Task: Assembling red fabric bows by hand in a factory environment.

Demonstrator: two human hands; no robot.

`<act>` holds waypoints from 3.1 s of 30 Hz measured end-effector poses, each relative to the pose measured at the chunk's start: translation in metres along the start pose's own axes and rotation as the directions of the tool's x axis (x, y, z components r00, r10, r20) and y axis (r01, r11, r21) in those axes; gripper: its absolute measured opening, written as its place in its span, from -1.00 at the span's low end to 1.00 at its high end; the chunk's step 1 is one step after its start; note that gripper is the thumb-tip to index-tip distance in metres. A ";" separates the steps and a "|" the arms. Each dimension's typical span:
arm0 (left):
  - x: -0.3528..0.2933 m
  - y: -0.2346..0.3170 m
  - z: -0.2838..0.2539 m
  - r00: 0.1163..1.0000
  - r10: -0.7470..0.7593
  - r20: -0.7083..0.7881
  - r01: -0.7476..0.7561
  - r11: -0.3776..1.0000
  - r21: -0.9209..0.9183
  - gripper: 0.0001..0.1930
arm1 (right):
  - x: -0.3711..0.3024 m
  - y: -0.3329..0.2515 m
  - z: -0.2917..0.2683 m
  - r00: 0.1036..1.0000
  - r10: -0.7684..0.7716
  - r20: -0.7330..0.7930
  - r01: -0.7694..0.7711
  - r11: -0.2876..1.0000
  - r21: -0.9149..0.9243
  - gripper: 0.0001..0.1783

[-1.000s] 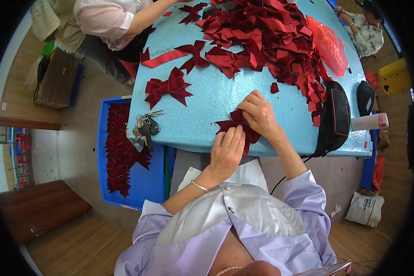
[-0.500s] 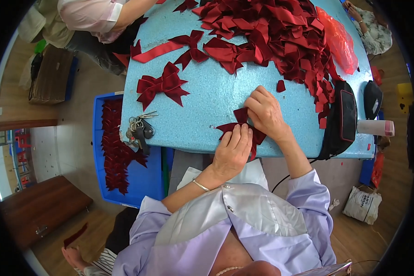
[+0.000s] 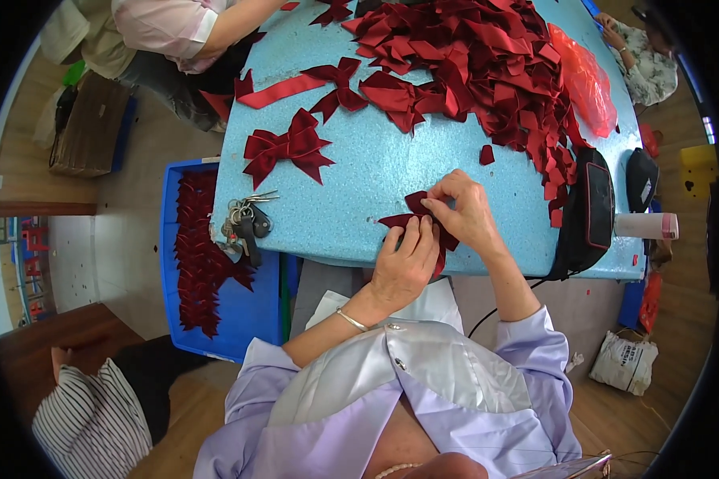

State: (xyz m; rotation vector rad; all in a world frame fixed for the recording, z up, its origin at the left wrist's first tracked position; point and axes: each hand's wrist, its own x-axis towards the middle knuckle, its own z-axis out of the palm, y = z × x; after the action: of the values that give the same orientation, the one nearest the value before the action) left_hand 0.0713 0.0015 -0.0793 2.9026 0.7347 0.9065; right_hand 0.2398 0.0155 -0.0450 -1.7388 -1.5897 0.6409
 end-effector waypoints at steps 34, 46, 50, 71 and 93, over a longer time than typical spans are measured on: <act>-0.009 0.009 -0.005 0.996 0.020 -0.088 -0.018 1.000 0.022 -0.72 | -0.009 0.019 0.036 0.917 -0.312 -0.249 0.259 0.940 -0.224 -0.83; -0.008 0.016 -0.006 1.000 0.019 -0.025 -0.017 0.996 0.088 -0.66 | -0.008 0.007 0.025 0.944 -0.292 -0.150 0.208 0.886 -0.415 -0.89; -0.007 0.017 -0.007 0.999 0.012 -0.047 -0.008 0.996 0.084 -0.63 | -0.026 -0.014 0.008 0.875 -0.435 -0.211 0.358 0.876 -0.322 -0.91; -0.024 0.008 -0.031 0.992 -0.126 0.029 0.128 0.985 -0.117 -0.45 | -0.108 -0.001 -0.002 0.871 -0.137 -0.471 0.039 0.976 -0.212 -0.64; -0.014 0.011 -0.018 0.975 -0.076 0.207 0.135 0.948 -0.289 -0.38 | -0.056 -0.001 -0.017 0.922 -0.205 -0.329 0.134 0.965 -0.226 -0.70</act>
State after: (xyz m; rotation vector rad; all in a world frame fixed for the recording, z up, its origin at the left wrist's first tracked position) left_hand 0.0563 -0.0167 -0.0700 2.6070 0.6640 0.6479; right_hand 0.2449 -0.0427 -0.0385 -1.7149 -1.5664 0.0777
